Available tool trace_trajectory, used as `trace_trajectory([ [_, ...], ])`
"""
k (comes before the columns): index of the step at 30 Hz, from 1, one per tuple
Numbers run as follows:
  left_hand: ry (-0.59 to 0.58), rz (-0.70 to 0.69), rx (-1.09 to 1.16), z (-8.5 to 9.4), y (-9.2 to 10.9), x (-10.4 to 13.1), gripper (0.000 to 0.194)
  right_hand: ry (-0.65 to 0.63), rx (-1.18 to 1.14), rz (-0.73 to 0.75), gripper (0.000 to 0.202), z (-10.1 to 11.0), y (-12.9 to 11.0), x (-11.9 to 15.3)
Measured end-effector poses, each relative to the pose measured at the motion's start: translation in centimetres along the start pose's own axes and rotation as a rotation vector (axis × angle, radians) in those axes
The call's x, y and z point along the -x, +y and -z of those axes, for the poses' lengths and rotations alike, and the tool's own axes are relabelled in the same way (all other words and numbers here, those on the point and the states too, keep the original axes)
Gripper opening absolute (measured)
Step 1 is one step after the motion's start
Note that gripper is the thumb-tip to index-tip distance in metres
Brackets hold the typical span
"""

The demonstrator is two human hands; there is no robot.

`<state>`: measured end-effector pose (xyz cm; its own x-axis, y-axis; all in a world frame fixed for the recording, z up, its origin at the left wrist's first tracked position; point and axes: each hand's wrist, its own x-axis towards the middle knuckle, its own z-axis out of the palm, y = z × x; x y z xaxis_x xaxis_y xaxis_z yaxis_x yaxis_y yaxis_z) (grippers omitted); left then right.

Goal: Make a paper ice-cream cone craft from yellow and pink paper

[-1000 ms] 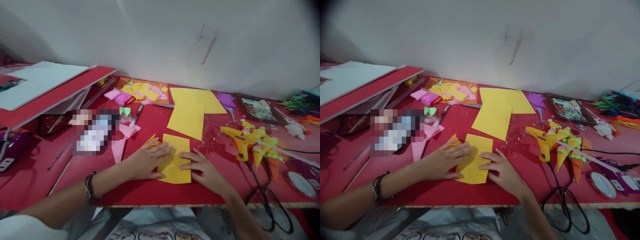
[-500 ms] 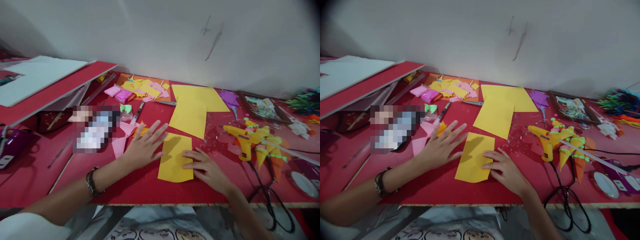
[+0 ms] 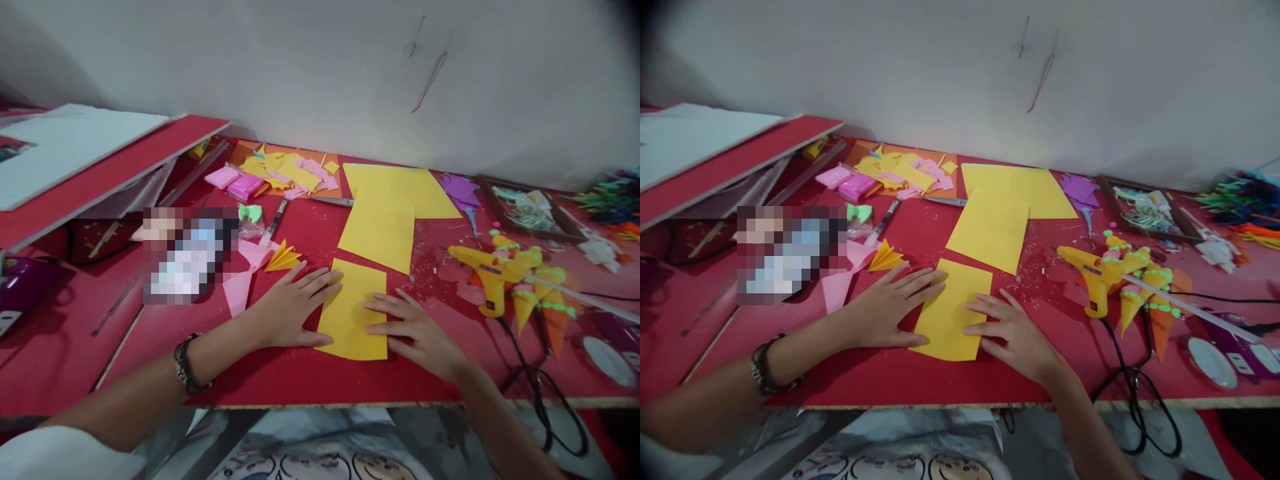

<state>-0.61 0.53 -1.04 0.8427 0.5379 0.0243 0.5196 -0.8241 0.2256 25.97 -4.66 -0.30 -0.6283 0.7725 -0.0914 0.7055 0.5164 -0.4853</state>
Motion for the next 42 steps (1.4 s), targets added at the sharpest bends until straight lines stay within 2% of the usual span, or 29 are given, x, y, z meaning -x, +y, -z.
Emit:
trace_trajectory([
  [5, -0.026, 0.005, 0.028, 0.1, -0.5, 0.1, 0.081, -0.023, -0.021, 0.036, 0.024, 0.1, 0.2, -0.1],
  [9, -0.035, 0.017, 0.058, 0.0, -0.8, 0.3, 0.081, -0.019, -0.037, -0.014, 0.020, 0.3, 0.3, -0.2],
  [16, -0.063, 0.042, 0.116, 0.2, -0.7, 0.3, 0.077, 0.138, -0.040, -0.071, 0.022, 0.6, -1.1, -2.6],
  [21, -0.026, 0.098, 0.173, 0.5, -0.4, 0.0, 0.065, 0.187, 0.000, -0.044, 0.022, 0.0, -1.2, -4.8],
  [26, 0.044, 0.128, 0.169, 0.0, -0.1, -0.2, 0.076, 0.192, 0.122, -0.052, 0.026, -0.4, -0.8, -6.1],
  [32, 0.059, 0.125, 0.151, -0.4, -0.2, -0.2, 0.075, 0.221, 0.207, -0.084, 0.026, -0.8, -0.6, -6.8],
  [42, 0.059, 0.130, 0.122, -0.7, -0.1, -0.2, 0.077, 0.248, 0.180, -0.129, 0.028, -1.1, -0.5, -7.1],
])
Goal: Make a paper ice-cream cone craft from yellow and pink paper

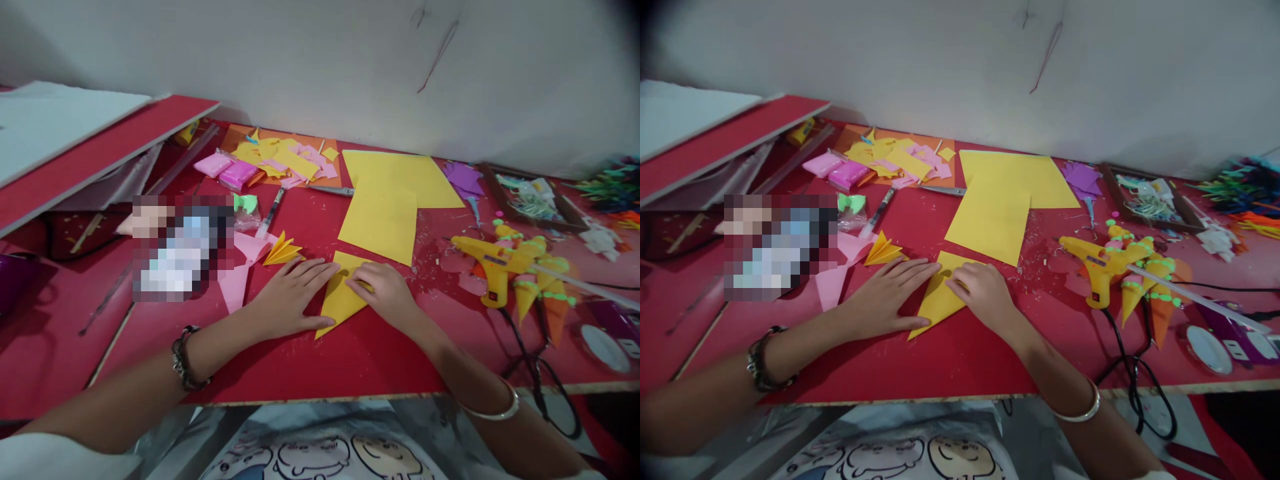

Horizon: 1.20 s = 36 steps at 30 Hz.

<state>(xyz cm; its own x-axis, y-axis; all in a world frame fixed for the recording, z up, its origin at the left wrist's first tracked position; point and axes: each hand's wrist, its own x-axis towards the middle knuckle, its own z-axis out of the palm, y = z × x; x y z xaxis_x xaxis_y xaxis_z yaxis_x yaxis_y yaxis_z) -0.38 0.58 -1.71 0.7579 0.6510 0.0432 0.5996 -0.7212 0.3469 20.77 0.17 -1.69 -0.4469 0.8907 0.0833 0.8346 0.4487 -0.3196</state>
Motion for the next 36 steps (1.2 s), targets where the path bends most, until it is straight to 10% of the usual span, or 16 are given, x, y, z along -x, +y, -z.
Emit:
trace_trajectory([
  [19, 0.005, -0.013, -0.040, -0.2, 0.0, 0.0, 0.081, -0.004, 0.139, -0.038, 0.028, -0.5, -0.5, -0.3],
  [36, -0.109, -0.107, -0.106, 0.6, 0.7, 1.1, 0.046, -0.005, 0.115, -0.066, 0.027, -0.3, -0.6, -0.3],
])
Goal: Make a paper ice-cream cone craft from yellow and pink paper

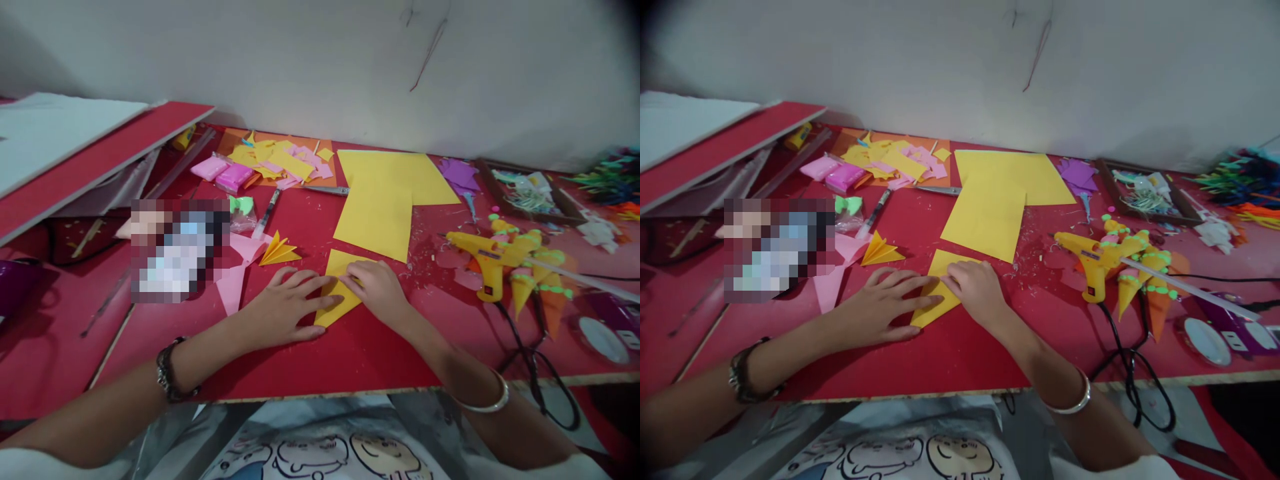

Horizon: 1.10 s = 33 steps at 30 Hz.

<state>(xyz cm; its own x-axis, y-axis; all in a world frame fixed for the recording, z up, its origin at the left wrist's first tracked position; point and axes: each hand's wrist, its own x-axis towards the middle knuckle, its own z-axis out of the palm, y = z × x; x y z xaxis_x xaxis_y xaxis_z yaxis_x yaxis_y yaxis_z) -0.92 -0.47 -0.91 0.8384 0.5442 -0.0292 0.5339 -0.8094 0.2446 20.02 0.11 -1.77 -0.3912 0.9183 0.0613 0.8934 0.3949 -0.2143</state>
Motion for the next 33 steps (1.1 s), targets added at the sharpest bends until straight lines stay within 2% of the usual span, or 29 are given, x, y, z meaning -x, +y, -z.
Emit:
trace_trajectory([
  [3, -0.028, -0.034, 0.018, 0.4, -0.7, -0.1, 0.054, 0.036, -0.064, -0.027, 0.017, 0.1, -0.1, 0.1],
  [5, -0.027, -0.060, 0.031, 0.6, -1.0, -0.2, 0.057, 0.096, -0.077, -0.008, 0.019, 0.4, -0.3, 0.6],
  [7, -0.025, -0.077, 0.045, 0.7, -1.2, -0.2, 0.060, 0.143, -0.035, 0.087, 0.024, 0.9, -0.6, 1.5],
  [9, -0.027, -0.077, 0.056, 0.7, -1.2, -0.1, 0.062, 0.147, 0.019, 0.245, 0.024, 1.3, -1.0, 2.8],
  [11, -0.035, -0.075, 0.060, 0.6, -1.3, -0.1, 0.063, 0.101, 0.041, 0.367, 0.027, 1.6, -1.5, 4.1],
  [15, -0.063, -0.068, 0.061, 0.5, -1.4, -0.1, 0.065, 0.025, 0.001, 0.470, 0.032, 1.2, -2.6, 5.8],
  [19, -0.096, -0.047, 0.084, 0.6, -1.3, -0.2, 0.064, 0.041, -0.010, 0.446, 0.030, 0.8, -3.1, 5.9],
  [22, -0.105, -0.040, 0.093, 0.8, -1.1, -0.3, 0.063, 0.051, 0.008, 0.404, 0.027, 1.1, -2.4, 5.8],
  [28, -0.098, -0.035, 0.081, 0.8, -1.2, -0.4, 0.064, 0.094, 0.116, 0.245, 0.028, 2.5, 1.4, 6.3],
  [33, -0.088, -0.056, 0.080, 0.8, -1.3, -0.3, 0.065, 0.143, 0.179, 0.150, 0.028, 2.7, 4.0, 6.9],
])
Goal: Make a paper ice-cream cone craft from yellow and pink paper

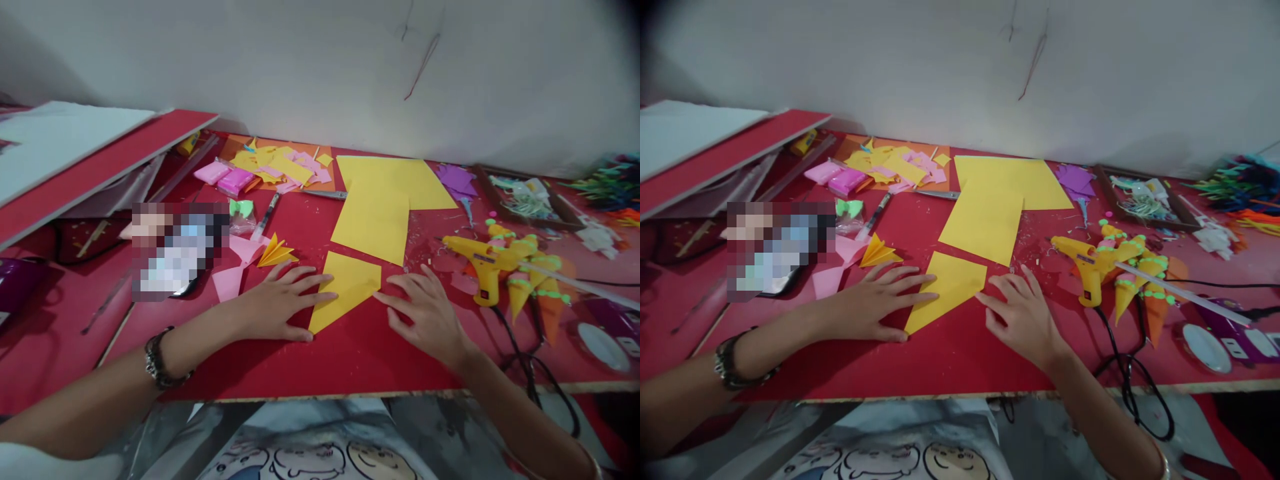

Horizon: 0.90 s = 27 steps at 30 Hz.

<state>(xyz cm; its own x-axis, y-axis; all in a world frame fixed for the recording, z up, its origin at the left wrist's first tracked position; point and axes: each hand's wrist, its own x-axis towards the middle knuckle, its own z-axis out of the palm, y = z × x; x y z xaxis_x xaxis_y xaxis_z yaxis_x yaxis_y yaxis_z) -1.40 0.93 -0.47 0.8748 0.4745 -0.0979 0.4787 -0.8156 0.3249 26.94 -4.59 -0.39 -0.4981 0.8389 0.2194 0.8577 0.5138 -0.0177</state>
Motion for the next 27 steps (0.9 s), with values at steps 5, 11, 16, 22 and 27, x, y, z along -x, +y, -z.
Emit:
trace_trajectory([
  [5, -0.031, 0.010, -0.010, 0.3, 0.1, 0.0, 0.067, 0.028, 0.011, -0.124, 0.024, -0.2, 0.7, 0.2],
  [11, -0.037, 0.000, -0.036, 0.9, 0.1, -0.2, 0.072, -0.037, -0.279, -0.101, 0.038, -0.8, -1.0, -0.8],
  [16, 0.030, 0.020, -0.082, 1.5, 1.4, -1.0, 0.064, -0.055, -0.428, -0.109, 0.030, -1.0, -1.1, -2.2],
  [22, 0.181, 0.115, -0.222, 0.9, 3.7, -3.0, 0.052, -0.060, -0.467, -0.163, 0.013, -1.2, -0.8, -2.7],
  [27, 0.168, 0.126, -0.290, 0.5, 4.2, -3.6, 0.040, -0.057, -0.445, -0.194, 0.027, -1.0, -1.9, -2.4],
])
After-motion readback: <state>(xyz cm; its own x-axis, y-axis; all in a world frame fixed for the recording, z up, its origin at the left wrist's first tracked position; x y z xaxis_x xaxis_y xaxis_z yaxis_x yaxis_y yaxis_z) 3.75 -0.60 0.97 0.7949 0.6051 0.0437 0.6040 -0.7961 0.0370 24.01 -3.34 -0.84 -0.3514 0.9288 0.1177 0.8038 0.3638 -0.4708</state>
